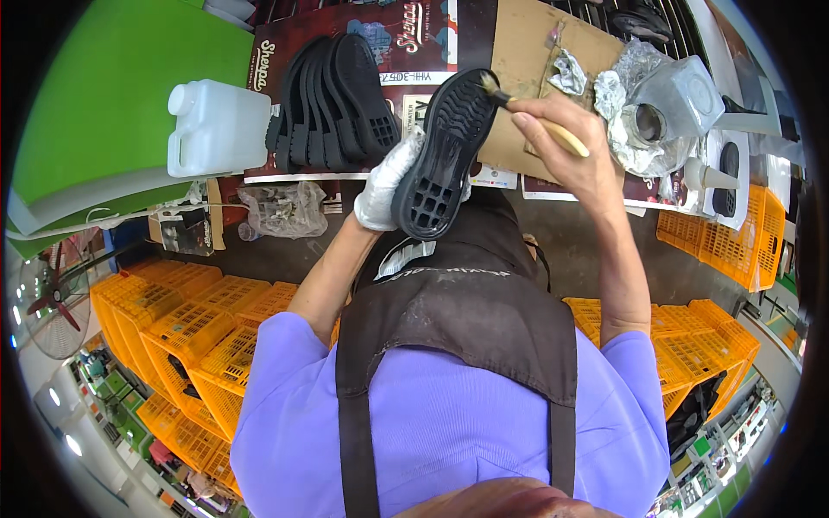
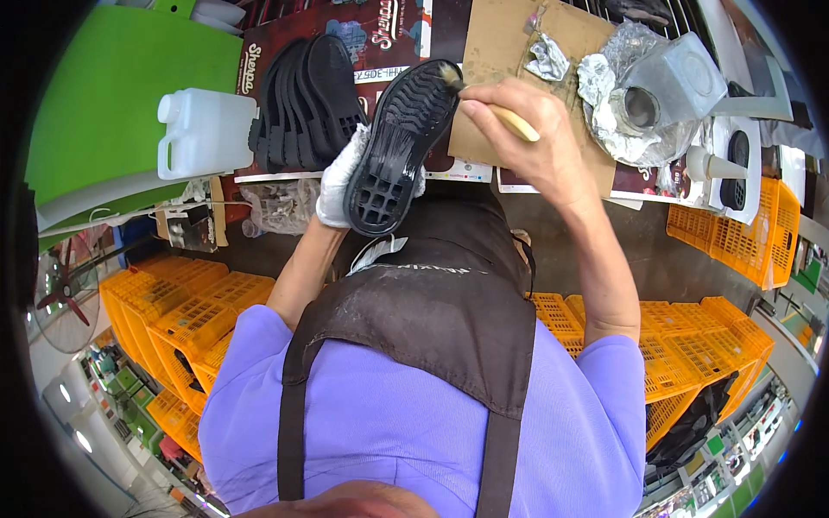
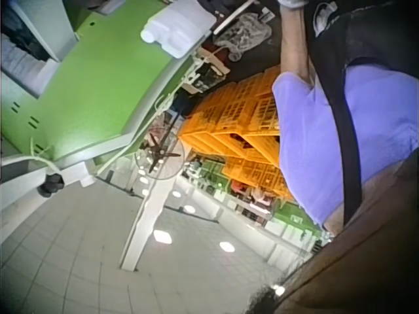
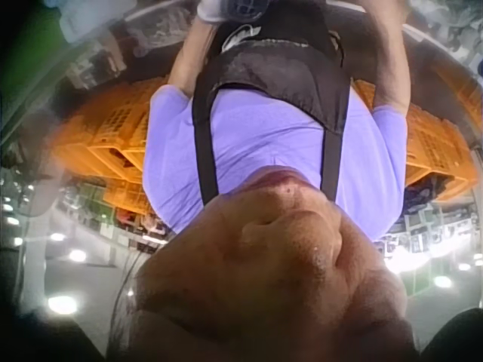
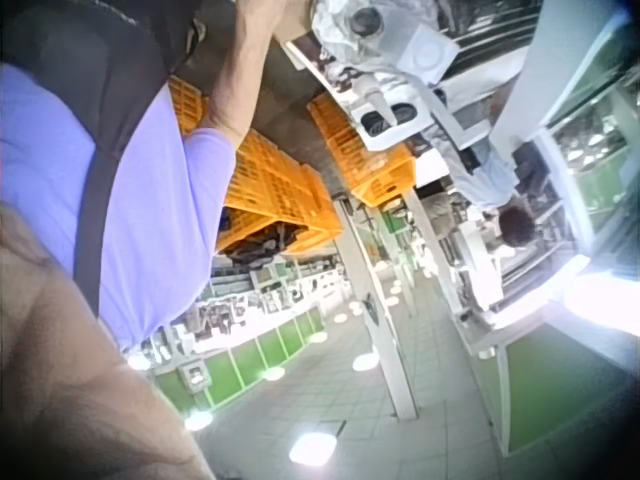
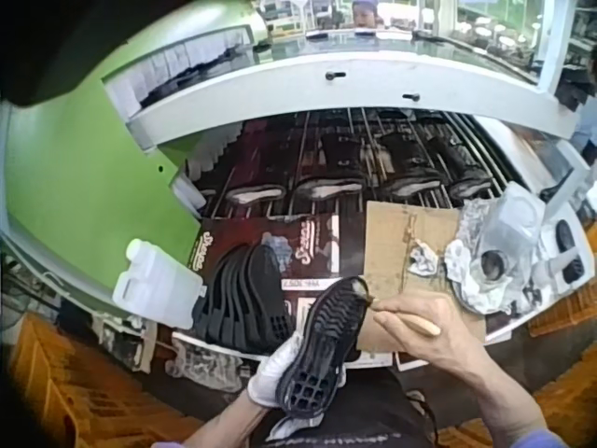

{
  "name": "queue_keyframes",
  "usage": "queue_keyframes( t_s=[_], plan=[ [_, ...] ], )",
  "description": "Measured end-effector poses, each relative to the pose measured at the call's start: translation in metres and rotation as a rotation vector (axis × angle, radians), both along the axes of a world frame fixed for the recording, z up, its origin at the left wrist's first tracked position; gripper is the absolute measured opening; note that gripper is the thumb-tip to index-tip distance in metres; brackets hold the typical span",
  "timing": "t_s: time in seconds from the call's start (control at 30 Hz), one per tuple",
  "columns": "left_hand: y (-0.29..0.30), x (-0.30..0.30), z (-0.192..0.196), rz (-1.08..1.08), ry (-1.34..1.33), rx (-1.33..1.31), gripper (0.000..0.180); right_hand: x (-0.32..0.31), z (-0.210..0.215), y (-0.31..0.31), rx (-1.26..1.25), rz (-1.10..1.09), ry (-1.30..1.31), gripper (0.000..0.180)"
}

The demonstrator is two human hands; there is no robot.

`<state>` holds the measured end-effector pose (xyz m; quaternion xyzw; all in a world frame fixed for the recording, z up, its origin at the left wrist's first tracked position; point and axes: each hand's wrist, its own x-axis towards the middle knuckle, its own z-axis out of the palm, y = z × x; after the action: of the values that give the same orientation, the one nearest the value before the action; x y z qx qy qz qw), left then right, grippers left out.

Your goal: The person repeatedly applies a liquid adhesive to the bottom of black shoe soles using a brush. They dip the brush into a container, spread the substance across the sole's surface and grooves, and then place the treated sole back onto a stack. This process is repeated for multiple soles throughout the clip.

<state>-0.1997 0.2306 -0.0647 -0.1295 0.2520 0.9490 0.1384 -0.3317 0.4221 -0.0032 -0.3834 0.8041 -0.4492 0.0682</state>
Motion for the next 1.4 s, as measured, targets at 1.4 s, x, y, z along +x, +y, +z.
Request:
queue_keyframes(
  t_s=[1.4],
  plan=[
    [0.001, -0.009, 0.004, 0.245, -0.122, 0.164, 0.059, 0.024, 0.013, -0.009, -0.104, 0.753, 0.049, 0.024]
  ],
)
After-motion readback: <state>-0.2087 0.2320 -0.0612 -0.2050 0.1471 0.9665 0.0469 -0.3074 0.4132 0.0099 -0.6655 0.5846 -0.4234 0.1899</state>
